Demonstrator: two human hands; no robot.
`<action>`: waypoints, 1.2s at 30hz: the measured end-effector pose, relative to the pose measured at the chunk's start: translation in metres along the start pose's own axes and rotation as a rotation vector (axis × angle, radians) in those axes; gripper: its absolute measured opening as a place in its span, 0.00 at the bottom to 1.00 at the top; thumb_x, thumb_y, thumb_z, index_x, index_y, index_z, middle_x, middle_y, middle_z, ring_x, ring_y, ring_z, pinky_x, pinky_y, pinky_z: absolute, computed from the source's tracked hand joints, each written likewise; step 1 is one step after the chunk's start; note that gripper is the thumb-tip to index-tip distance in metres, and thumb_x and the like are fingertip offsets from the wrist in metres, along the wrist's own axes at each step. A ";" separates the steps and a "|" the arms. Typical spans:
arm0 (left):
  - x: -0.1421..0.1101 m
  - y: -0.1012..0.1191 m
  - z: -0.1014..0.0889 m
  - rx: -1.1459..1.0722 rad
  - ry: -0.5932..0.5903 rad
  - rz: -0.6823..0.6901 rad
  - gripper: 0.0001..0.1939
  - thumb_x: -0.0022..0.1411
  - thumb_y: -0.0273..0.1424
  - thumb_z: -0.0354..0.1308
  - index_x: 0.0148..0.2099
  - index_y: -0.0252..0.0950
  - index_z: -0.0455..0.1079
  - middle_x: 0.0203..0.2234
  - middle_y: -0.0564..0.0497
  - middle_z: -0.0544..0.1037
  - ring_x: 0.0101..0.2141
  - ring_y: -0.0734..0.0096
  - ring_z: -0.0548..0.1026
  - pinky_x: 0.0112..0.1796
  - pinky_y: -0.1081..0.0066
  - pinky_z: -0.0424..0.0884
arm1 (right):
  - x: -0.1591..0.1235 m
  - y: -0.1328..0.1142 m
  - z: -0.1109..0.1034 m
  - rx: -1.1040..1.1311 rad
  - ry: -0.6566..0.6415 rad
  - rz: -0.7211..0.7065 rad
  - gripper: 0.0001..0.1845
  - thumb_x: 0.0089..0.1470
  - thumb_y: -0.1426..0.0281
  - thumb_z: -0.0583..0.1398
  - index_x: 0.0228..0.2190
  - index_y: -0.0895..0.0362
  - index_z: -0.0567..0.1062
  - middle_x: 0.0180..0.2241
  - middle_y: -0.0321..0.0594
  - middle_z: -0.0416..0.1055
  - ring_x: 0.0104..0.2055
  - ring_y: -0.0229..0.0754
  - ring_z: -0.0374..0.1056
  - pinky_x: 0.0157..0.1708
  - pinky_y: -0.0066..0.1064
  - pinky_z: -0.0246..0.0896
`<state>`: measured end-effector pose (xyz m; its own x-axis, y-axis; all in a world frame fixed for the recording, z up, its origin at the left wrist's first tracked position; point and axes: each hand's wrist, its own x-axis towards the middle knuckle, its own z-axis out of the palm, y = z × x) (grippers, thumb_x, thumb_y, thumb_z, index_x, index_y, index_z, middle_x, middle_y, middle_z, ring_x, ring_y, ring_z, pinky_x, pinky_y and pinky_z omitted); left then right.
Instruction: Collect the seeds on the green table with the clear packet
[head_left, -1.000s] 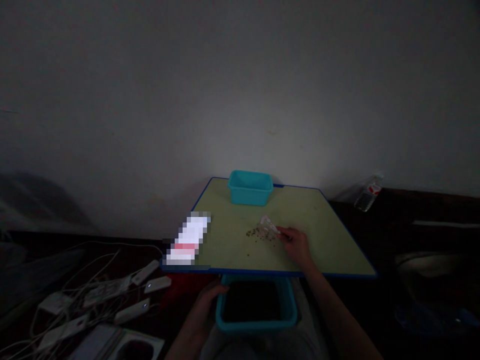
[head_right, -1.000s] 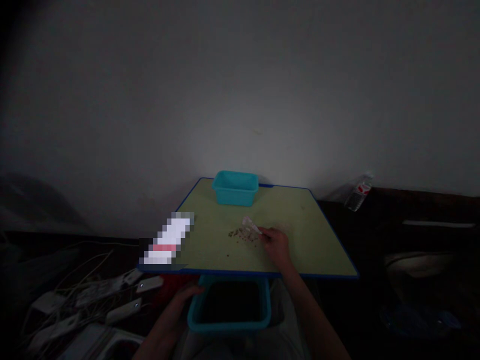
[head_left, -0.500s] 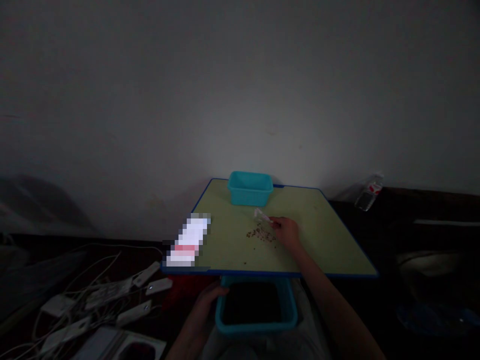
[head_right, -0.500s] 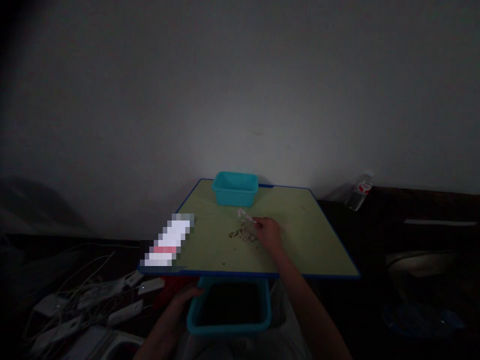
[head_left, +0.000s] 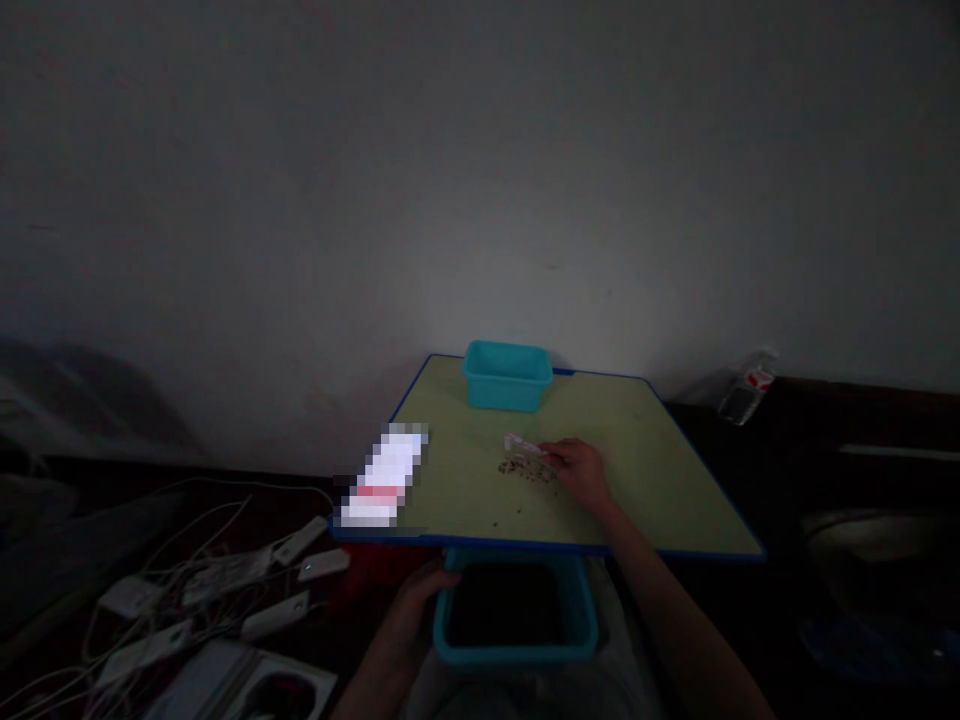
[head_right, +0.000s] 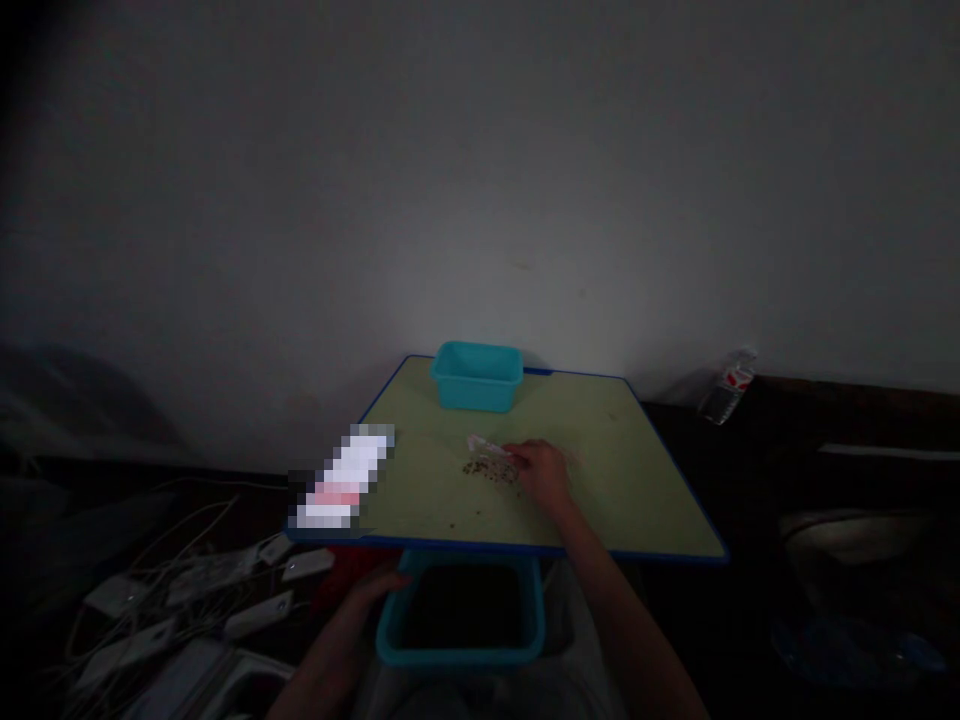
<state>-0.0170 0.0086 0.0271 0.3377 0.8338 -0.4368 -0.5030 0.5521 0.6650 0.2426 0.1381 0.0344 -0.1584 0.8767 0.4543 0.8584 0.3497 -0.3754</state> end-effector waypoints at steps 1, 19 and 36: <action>-0.001 0.001 0.001 -0.001 -0.014 0.005 0.13 0.49 0.24 0.53 0.39 0.34 0.72 0.28 0.49 0.81 0.30 0.62 0.77 0.34 0.66 0.67 | 0.000 0.000 0.000 0.003 0.011 -0.005 0.13 0.49 0.70 0.57 0.38 0.47 0.75 0.32 0.36 0.74 0.34 0.39 0.66 0.35 0.28 0.57; 0.003 -0.004 -0.004 -0.005 0.007 0.000 0.14 0.48 0.25 0.56 0.39 0.35 0.72 0.29 0.49 0.81 0.33 0.61 0.77 0.38 0.65 0.68 | -0.013 -0.012 -0.005 0.057 -0.007 -0.014 0.14 0.49 0.71 0.57 0.38 0.49 0.75 0.32 0.38 0.73 0.34 0.39 0.66 0.35 0.28 0.58; 0.001 -0.003 -0.001 -0.012 -0.007 -0.007 0.11 0.49 0.24 0.55 0.37 0.34 0.73 0.27 0.49 0.81 0.28 0.64 0.77 0.33 0.68 0.67 | -0.020 -0.014 -0.006 0.066 -0.028 -0.013 0.13 0.50 0.70 0.57 0.39 0.48 0.75 0.31 0.37 0.73 0.34 0.38 0.66 0.34 0.27 0.57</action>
<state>-0.0163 0.0082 0.0243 0.3469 0.8296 -0.4375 -0.5102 0.5583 0.6542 0.2367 0.1138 0.0359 -0.1837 0.8806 0.4369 0.8224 0.3812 -0.4224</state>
